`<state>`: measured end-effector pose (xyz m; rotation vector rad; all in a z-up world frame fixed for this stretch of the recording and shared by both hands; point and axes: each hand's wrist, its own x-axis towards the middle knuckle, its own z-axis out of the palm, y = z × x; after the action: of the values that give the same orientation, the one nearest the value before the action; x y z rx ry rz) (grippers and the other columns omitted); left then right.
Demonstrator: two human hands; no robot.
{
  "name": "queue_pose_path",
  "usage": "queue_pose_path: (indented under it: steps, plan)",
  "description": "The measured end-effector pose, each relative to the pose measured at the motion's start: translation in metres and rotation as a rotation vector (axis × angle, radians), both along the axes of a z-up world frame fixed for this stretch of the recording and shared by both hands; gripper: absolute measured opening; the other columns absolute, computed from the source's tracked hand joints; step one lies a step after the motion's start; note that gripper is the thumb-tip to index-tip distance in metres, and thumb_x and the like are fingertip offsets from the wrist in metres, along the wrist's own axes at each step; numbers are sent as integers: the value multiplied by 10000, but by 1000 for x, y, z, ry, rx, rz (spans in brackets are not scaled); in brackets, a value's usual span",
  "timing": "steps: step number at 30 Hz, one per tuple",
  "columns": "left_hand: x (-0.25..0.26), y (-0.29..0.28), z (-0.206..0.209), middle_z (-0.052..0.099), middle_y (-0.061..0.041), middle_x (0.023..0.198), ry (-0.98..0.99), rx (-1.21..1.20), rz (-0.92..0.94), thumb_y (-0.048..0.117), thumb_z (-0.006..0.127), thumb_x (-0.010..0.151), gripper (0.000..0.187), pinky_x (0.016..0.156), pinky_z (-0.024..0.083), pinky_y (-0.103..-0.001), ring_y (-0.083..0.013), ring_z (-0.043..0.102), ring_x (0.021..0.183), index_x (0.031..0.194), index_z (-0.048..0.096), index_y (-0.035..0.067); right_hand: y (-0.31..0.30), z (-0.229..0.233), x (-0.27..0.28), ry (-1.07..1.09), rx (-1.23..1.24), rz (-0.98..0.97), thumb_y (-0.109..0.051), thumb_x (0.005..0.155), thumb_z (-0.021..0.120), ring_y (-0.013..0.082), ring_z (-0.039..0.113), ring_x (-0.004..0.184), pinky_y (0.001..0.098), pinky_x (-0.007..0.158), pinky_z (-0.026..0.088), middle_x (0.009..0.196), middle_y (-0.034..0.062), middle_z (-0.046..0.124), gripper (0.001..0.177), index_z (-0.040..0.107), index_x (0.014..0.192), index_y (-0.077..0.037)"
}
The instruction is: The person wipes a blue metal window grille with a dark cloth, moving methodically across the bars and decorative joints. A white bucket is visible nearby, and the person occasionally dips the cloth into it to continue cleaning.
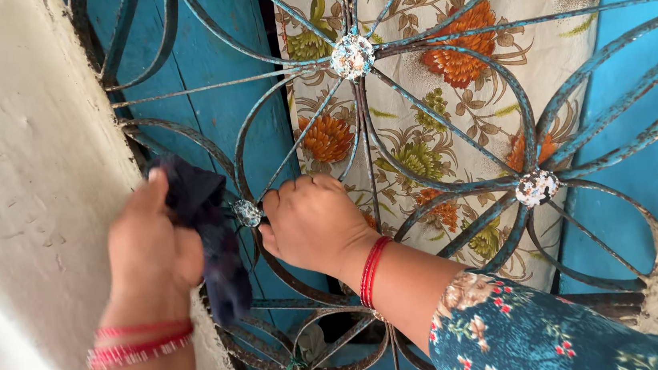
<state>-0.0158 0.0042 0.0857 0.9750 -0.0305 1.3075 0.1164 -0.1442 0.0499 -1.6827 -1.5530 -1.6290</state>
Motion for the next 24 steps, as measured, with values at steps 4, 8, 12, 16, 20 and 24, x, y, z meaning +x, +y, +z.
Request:
queue_pose_path:
  steps: [4, 8, 12, 16, 20, 24]
  plan:
    - [3, 16, 33, 707, -46, 989, 205, -2, 132, 103, 620, 1026, 191, 528, 297, -427, -226, 555, 769, 1171, 729, 40, 2, 1, 0, 6, -10, -22, -392, 848, 657, 289, 649, 685, 435, 682, 502, 679, 91, 651, 309, 653, 780, -91]
    - [26, 8, 22, 702, -16, 938, 227, 165, 275, 10, 642, 904, 172, 743, 558, -313, -154, 655, 814, 1068, 687, 37, 5, 1, 0, 12, 26, -25, -386, 835, 661, 289, 649, 682, 434, 686, 500, 705, 92, 661, 290, 656, 770, -103]
    - [35, -9, -20, 710, -91, 950, 538, 357, 635, 24, 703, 911, 179, 727, 501, -324, -157, 615, 804, 1084, 688, -19, 5, 1, -2, 79, -31, -50, -394, 836, 664, 294, 654, 699, 433, 708, 503, 705, 99, 663, 310, 656, 788, -88]
    - [22, -35, -44, 725, -106, 1004, 282, 257, 454, 11, 662, 915, 245, 759, 521, -318, -148, 623, 841, 1150, 711, -36, 3, 2, -3, 105, -32, -40, -391, 826, 666, 295, 658, 722, 429, 717, 502, 718, 102, 667, 307, 655, 787, -87]
    - [11, -40, -28, 705, -121, 1199, 98, 557, 802, -29, 649, 916, 402, 910, 544, -366, -240, 678, 1027, 1315, 665, 10, 4, 2, -7, 72, -3, -51, -409, 801, 674, 296, 659, 727, 430, 721, 498, 721, 103, 671, 324, 658, 764, -88]
    - [15, -21, 7, 642, -146, 1374, 325, 1108, 1464, -94, 603, 739, 573, 936, 526, -466, -416, 588, 1052, 1250, 743, 124, 1, 2, -8, 91, -64, -102, -410, 852, 658, 290, 657, 734, 426, 734, 494, 734, 94, 675, 323, 660, 785, -95]
